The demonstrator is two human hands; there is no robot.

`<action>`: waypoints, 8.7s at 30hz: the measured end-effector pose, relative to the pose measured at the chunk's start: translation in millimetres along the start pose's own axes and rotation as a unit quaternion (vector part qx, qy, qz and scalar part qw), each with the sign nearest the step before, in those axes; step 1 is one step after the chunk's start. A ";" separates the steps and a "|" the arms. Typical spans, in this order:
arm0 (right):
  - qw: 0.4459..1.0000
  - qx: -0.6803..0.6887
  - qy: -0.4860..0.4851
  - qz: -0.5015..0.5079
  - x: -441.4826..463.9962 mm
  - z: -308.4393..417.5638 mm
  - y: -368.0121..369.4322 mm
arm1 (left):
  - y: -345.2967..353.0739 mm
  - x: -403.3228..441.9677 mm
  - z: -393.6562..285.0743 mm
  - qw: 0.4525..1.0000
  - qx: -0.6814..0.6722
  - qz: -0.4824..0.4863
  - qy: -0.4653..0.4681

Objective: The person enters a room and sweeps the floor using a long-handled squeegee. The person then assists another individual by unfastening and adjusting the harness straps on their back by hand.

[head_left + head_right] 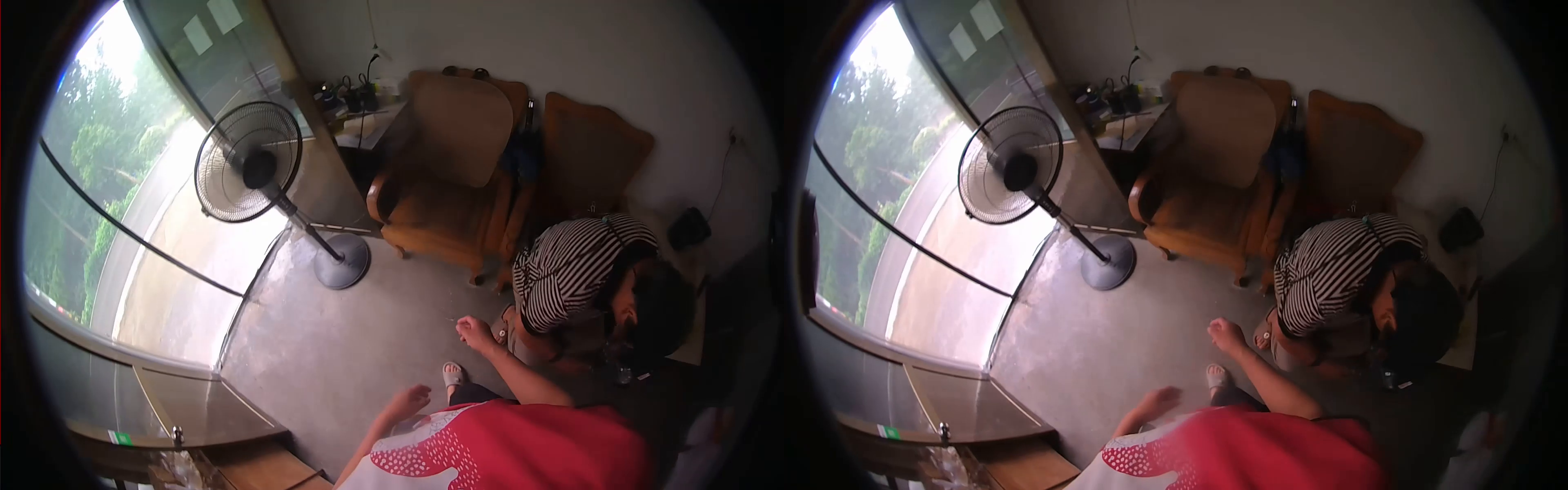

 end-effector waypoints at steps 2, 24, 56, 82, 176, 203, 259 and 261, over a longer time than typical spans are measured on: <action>1.000 -0.009 0.014 -0.015 30.5 11.7 -12.0 | -35.5 -7.2 58.8 0.996 -0.036 -0.046 -0.063; 0.817 -0.551 0.062 -0.161 242.5 14.0 -177.2 | -287.1 392.8 36.3 0.990 0.064 -0.039 0.118; 0.805 -0.590 0.013 -0.054 288.8 -47.7 -284.4 | 141.9 622.9 -39.0 0.989 -0.031 0.137 -0.048; 0.823 -0.459 0.327 -0.066 336.0 -108.9 -367.5 | 106.3 679.7 -49.7 0.991 -0.066 0.115 -0.004; 0.861 -0.487 0.138 -0.040 281.7 -42.7 -290.1 | 132.7 673.7 -28.5 0.942 -0.283 0.177 0.038; 0.877 -0.458 0.127 -0.067 258.6 -46.2 -295.2 | 119.9 698.1 -88.0 0.979 0.000 0.179 0.101; 0.863 -0.483 0.152 0.007 265.8 -45.4 -289.5 | 129.7 677.3 -35.2 0.982 -0.157 0.099 -0.024; 0.862 -0.483 0.154 0.005 266.7 -44.5 -289.4 | 133.9 677.6 -34.9 0.966 -0.218 0.136 -0.013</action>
Point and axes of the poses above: each hand's wrist, its own x-axis towards the middle knuckle, its own y-axis out of the palm, z = x × y, the point moved 10 cm from there along x, towards the middle knuckle, and after that the axes turned 8 degrees about y, right-handed, at the moved point
